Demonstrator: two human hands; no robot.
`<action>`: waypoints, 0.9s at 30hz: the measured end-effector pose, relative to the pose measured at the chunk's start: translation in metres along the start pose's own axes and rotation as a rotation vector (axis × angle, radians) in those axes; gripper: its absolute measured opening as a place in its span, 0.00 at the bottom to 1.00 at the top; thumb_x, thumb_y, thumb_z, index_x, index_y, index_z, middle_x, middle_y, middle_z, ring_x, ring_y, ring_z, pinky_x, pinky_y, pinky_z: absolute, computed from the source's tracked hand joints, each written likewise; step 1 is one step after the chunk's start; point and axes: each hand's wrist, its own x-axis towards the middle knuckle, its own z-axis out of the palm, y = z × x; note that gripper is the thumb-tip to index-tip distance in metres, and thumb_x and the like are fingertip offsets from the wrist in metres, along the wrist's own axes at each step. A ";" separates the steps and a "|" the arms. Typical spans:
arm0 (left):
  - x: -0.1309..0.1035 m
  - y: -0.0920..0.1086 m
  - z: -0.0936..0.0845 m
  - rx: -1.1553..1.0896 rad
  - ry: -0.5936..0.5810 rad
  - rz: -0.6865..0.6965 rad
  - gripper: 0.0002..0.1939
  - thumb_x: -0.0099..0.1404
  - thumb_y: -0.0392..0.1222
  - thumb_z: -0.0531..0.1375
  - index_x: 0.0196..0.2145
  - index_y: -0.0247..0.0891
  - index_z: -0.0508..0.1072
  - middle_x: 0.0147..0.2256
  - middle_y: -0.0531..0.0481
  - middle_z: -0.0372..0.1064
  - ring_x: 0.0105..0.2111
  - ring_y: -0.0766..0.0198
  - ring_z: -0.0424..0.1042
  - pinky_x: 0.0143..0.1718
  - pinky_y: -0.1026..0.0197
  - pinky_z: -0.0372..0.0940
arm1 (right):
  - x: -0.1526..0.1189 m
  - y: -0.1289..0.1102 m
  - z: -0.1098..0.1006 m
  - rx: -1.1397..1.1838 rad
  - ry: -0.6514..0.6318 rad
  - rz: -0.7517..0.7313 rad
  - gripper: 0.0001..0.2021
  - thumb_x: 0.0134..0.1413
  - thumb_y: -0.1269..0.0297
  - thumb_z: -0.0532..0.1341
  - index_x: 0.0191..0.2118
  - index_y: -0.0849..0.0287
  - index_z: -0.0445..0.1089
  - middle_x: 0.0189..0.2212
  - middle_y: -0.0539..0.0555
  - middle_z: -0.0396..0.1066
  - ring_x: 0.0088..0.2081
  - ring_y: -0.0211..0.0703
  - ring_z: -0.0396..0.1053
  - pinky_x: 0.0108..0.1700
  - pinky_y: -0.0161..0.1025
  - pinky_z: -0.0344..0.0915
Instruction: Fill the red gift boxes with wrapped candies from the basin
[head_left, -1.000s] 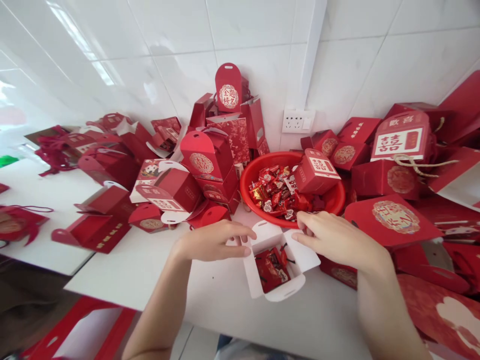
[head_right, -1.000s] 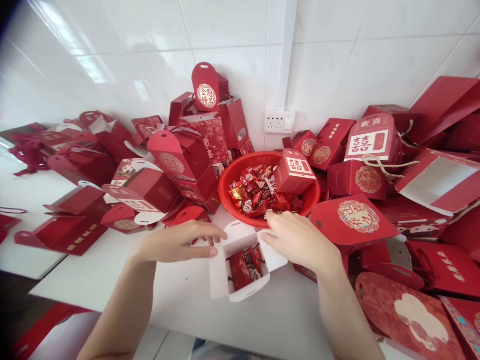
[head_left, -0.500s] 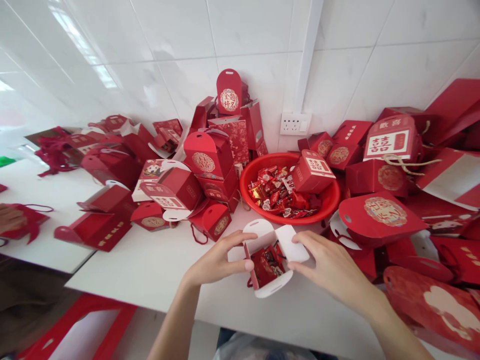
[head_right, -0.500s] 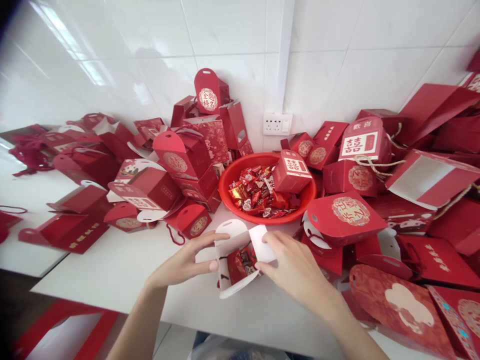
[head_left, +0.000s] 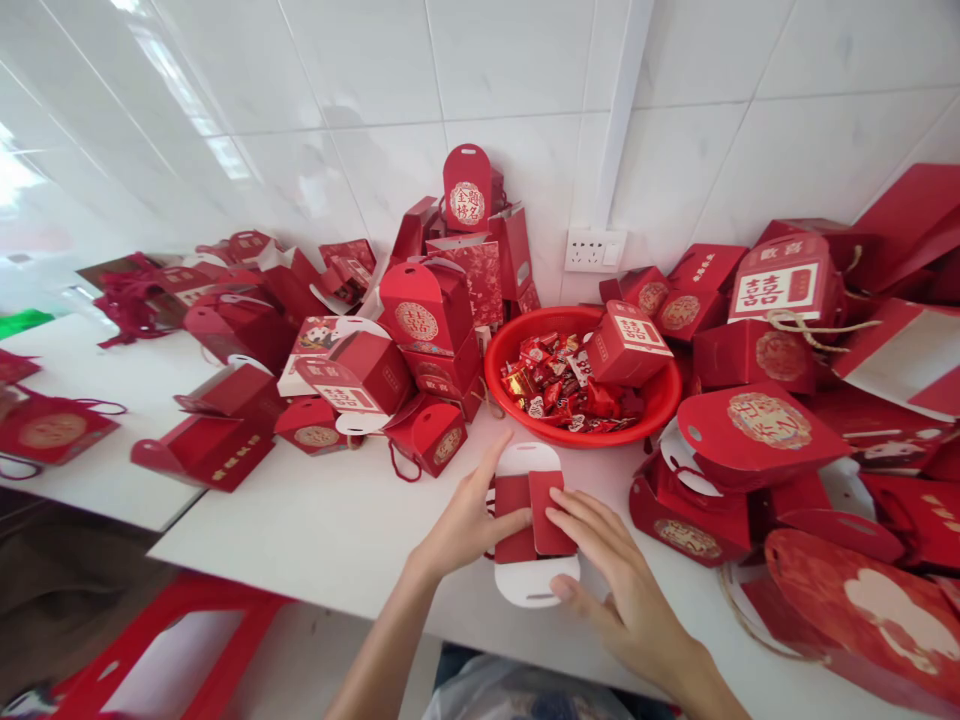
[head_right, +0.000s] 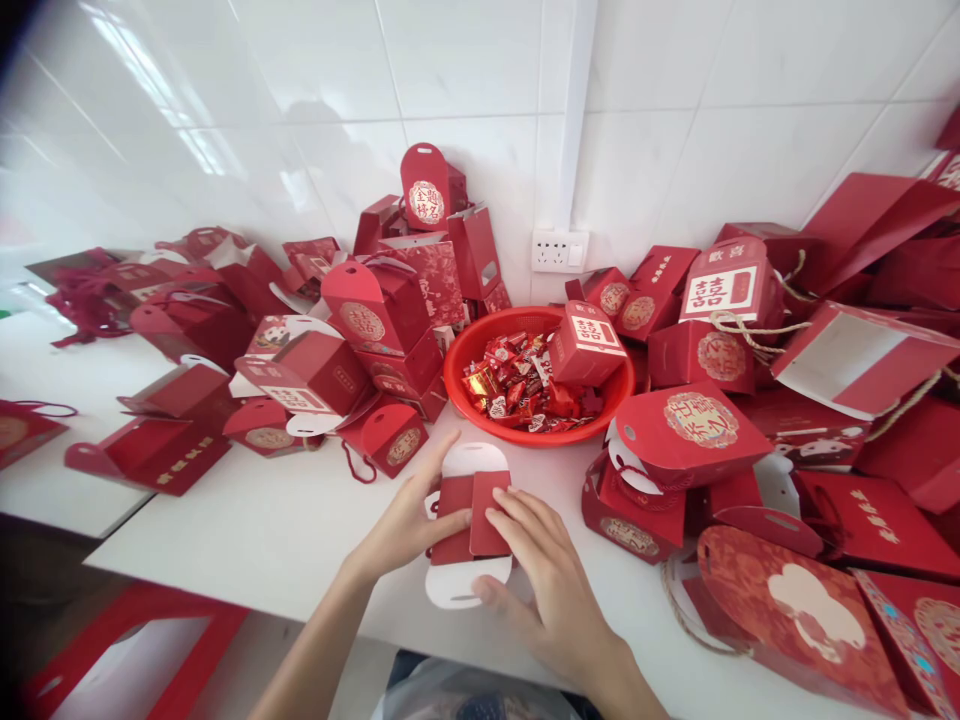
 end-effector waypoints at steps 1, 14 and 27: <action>0.000 -0.001 0.001 -0.008 0.000 -0.003 0.44 0.64 0.47 0.66 0.71 0.42 0.51 0.63 0.38 0.66 0.55 0.49 0.73 0.57 0.47 0.70 | -0.001 0.001 0.000 -0.021 -0.014 -0.019 0.26 0.67 0.51 0.59 0.65 0.57 0.65 0.65 0.63 0.67 0.65 0.57 0.64 0.64 0.56 0.66; -0.004 0.001 -0.008 0.093 -0.007 0.192 0.20 0.70 0.48 0.61 0.56 0.40 0.73 0.58 0.39 0.71 0.59 0.52 0.70 0.61 0.50 0.65 | 0.003 0.005 0.007 -0.101 0.018 -0.017 0.21 0.63 0.48 0.63 0.54 0.56 0.72 0.59 0.64 0.72 0.60 0.59 0.69 0.57 0.57 0.71; -0.009 0.003 -0.016 -0.001 -0.137 0.151 0.30 0.65 0.65 0.61 0.55 0.41 0.76 0.61 0.38 0.67 0.61 0.45 0.67 0.63 0.45 0.60 | 0.009 -0.001 0.031 0.042 0.354 0.048 0.11 0.62 0.64 0.64 0.49 0.55 0.70 0.50 0.61 0.75 0.53 0.54 0.74 0.53 0.52 0.74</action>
